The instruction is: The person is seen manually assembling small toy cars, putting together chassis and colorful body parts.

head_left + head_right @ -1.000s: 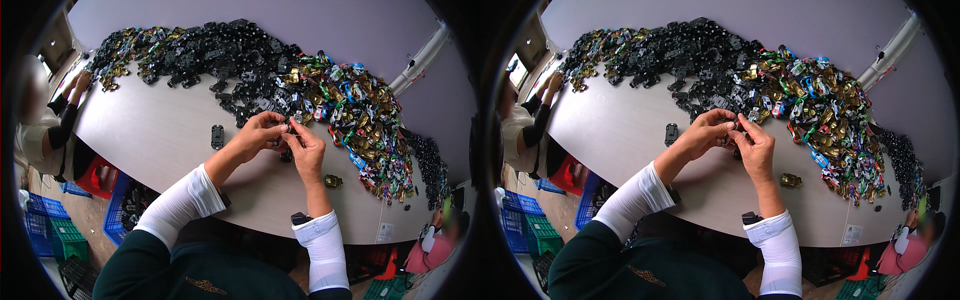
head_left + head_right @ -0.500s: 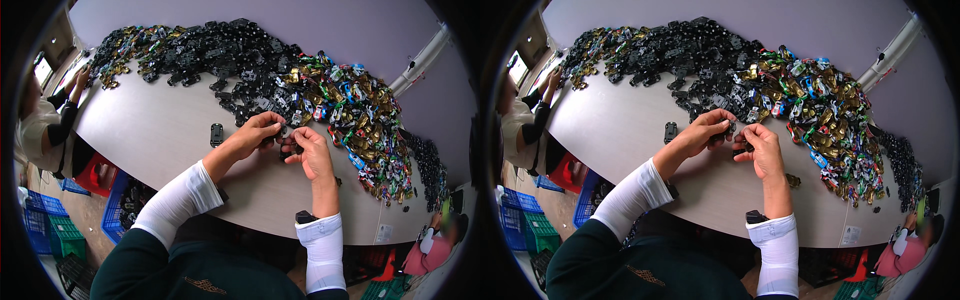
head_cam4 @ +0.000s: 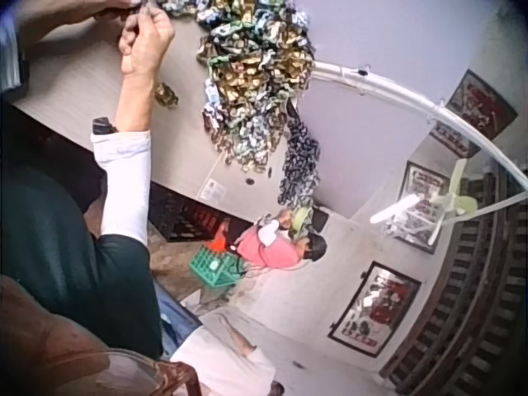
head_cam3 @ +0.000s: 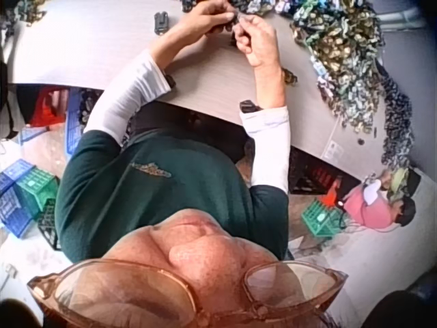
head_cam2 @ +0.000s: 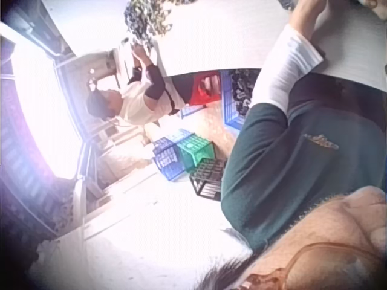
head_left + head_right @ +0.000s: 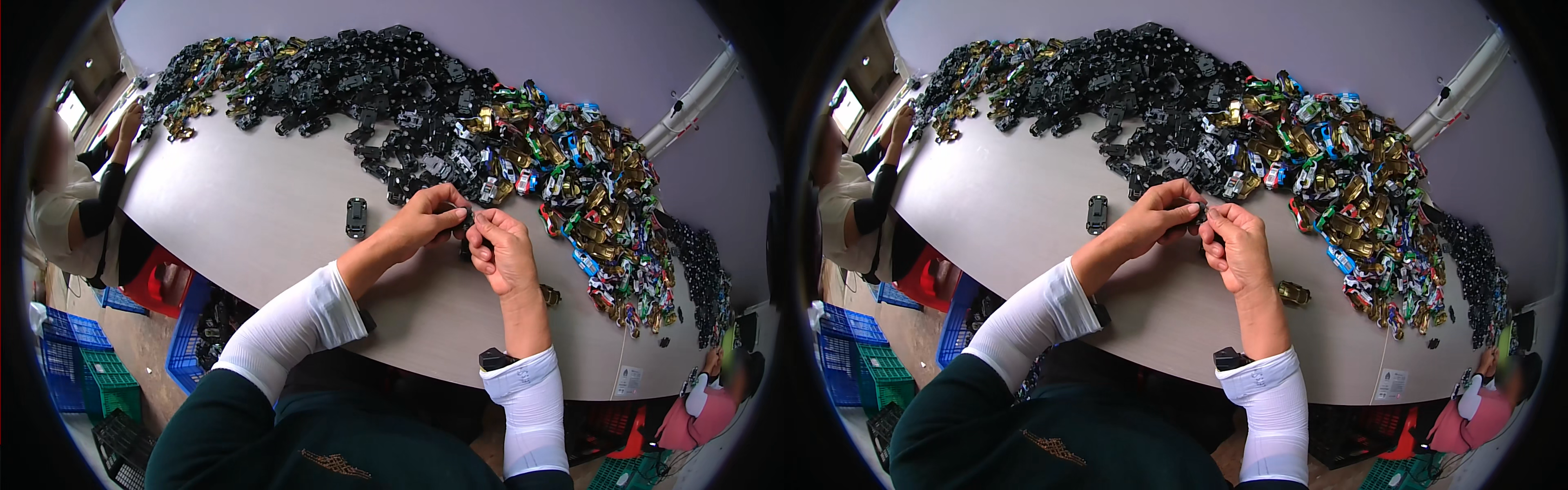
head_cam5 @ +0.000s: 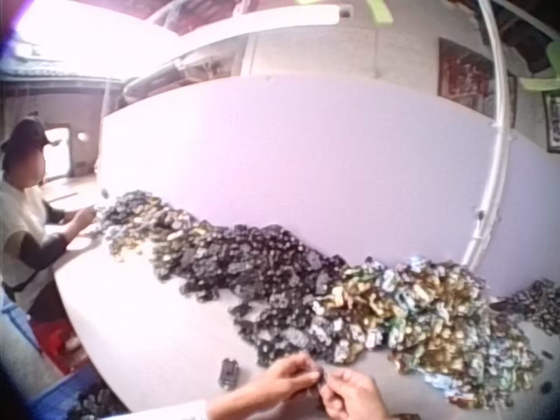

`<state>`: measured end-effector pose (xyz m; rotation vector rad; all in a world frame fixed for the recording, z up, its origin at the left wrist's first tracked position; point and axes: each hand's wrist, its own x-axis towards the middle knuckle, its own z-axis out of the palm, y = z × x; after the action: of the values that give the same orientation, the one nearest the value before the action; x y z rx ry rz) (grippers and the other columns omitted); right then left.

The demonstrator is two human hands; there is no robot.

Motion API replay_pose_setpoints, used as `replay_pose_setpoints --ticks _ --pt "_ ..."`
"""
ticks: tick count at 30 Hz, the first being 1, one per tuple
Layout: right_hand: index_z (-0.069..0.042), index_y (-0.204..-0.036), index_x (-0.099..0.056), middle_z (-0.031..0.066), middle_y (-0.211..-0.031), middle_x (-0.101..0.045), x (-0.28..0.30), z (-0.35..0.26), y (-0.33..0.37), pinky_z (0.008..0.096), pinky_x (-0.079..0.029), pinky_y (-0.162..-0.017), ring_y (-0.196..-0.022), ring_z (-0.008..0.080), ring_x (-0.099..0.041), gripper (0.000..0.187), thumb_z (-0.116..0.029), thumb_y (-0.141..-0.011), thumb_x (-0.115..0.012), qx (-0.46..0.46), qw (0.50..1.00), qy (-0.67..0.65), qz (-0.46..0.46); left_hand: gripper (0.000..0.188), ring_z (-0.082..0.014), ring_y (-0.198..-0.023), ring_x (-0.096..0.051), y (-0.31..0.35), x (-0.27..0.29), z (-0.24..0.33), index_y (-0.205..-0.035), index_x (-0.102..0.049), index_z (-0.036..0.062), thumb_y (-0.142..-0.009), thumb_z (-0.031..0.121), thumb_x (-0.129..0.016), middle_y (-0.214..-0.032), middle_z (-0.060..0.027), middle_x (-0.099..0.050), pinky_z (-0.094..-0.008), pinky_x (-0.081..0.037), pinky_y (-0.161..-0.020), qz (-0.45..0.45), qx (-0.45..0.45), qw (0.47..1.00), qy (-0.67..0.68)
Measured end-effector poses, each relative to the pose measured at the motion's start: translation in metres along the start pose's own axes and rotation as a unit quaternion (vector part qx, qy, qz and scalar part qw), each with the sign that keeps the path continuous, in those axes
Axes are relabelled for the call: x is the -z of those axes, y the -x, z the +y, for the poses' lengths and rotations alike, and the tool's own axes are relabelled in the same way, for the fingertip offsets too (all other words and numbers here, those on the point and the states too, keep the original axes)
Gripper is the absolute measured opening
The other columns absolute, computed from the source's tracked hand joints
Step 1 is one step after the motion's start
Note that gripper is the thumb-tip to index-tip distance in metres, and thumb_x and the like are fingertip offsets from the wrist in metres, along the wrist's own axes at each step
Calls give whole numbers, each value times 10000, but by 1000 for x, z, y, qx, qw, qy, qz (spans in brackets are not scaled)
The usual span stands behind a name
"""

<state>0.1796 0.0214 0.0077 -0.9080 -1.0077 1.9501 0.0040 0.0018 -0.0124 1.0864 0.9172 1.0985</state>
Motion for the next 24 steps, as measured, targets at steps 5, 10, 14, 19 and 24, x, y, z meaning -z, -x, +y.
replay_pose_setpoints --ticks 5,10,14,19,24 --pt "-25 -857 -547 35 -643 -546 -6 9 -1 177 -243 -321 -419 38 -390 102 -85 -939 -544 38 998 50 22 103 -18 -510 -426 -1 -2 -4 -981 -556 83 -946 179 -570 -738 -7 -618 -177 -269 -426 2 -26 1000 1" --pt "-5 -884 -570 24 -614 -536 -8 10 -1 177 -226 -321 -405 32 -377 83 -64 -934 -540 85 985 135 60 94 -33 -529 -436 -1 -6 0 -958 -567 22 -920 107 -582 -715 -14 -595 -202 -326 -448 32 -37 999 -16" --pt "0 -889 -587 12 -593 -528 -6 -1 2 182 -225 -330 -417 26 -377 75 -45 -928 -541 46 996 76 30 109 -15 -528 -416 -2 -4 -4 -990 -568 61 -935 154 -582 -735 -7 -603 -178 -280 -441 26 -21 999 8" --pt "3 -899 -597 -1 -580 -531 -4 10 -4 205 -284 -386 -454 25 -396 74 -32 -925 -537 83 974 202 63 126 -25 -547 -436 -5 -3 -8 -1000 -565 38 -929 140 -585 -757 -13 -599 -183 -312 -459 29 -95 991 -86" --pt "-11 -971 -615 -30 -608 -528 -2 14 -9 198 -275 -411 -454 17 -377 109 -50 -939 -518 248 897 347 116 156 -57 -592 -507 -3 -3 5 -1038 -584 -2 -896 61 -568 -722 -10 -577 -230 -409 -500 23 -35 996 -85"
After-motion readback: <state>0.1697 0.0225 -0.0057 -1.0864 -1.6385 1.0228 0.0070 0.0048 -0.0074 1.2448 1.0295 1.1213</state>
